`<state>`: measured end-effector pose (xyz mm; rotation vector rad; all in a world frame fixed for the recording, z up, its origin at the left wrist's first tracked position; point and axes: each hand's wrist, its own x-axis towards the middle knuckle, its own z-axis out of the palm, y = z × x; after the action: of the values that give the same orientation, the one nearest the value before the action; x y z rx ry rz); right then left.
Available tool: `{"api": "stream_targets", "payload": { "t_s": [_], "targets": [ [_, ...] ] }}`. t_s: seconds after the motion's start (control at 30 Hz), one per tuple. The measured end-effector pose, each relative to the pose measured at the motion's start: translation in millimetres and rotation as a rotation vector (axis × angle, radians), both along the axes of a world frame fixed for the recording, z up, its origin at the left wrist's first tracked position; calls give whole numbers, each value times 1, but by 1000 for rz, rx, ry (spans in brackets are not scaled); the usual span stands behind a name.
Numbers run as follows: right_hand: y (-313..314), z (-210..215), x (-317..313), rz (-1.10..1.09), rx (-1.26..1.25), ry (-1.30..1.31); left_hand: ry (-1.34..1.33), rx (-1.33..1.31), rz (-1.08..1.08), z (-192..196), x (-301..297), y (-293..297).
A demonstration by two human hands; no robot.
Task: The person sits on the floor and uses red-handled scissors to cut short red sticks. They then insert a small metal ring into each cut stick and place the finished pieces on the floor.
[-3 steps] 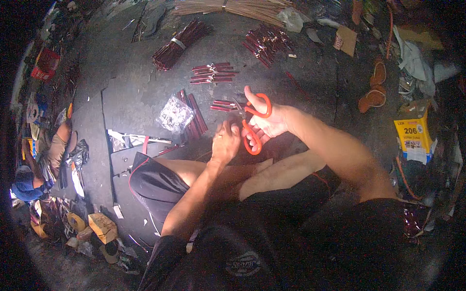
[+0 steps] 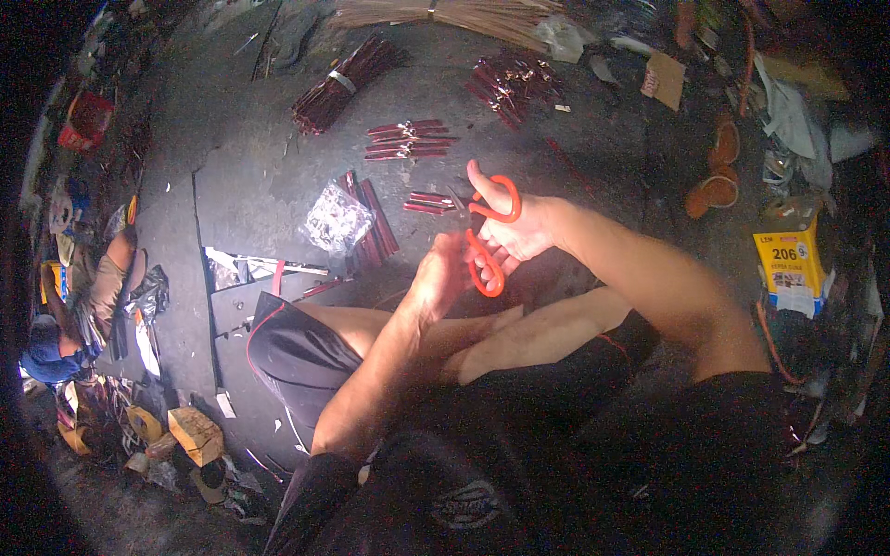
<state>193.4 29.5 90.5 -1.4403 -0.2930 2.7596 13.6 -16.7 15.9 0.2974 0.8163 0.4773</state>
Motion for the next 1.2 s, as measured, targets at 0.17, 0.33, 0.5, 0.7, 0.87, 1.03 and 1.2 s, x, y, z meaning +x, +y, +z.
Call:
{"api": "stream_targets", "payload": {
  "t_s": [0.17, 0.33, 0.5, 0.7, 0.87, 1.03, 1.2],
  "targets": [
    [18, -4, 0, 19, -46, 24, -251, -236, 145, 23, 4, 8],
    [26, 0, -4, 48, -93, -29, -324, -309, 180, 25, 5, 7],
    [28, -15, -8, 93, -66, -46, -316, -277, 170, 1, 8, 5],
    [0, -19, -19, 4, 42, -127, -123, -89, 40, -5, -5, 2],
    [-34, -9, -27, -33, 236, -287, 1026, 897, -34, -9, -25, 26],
    [-49, -19, -26, -104, 254, -261, 1389, 1405, -330, -37, -17, 20],
    [-49, -22, -18, -125, 233, -236, 1448, 1358, -594, -34, -16, 17]
  ]
}}
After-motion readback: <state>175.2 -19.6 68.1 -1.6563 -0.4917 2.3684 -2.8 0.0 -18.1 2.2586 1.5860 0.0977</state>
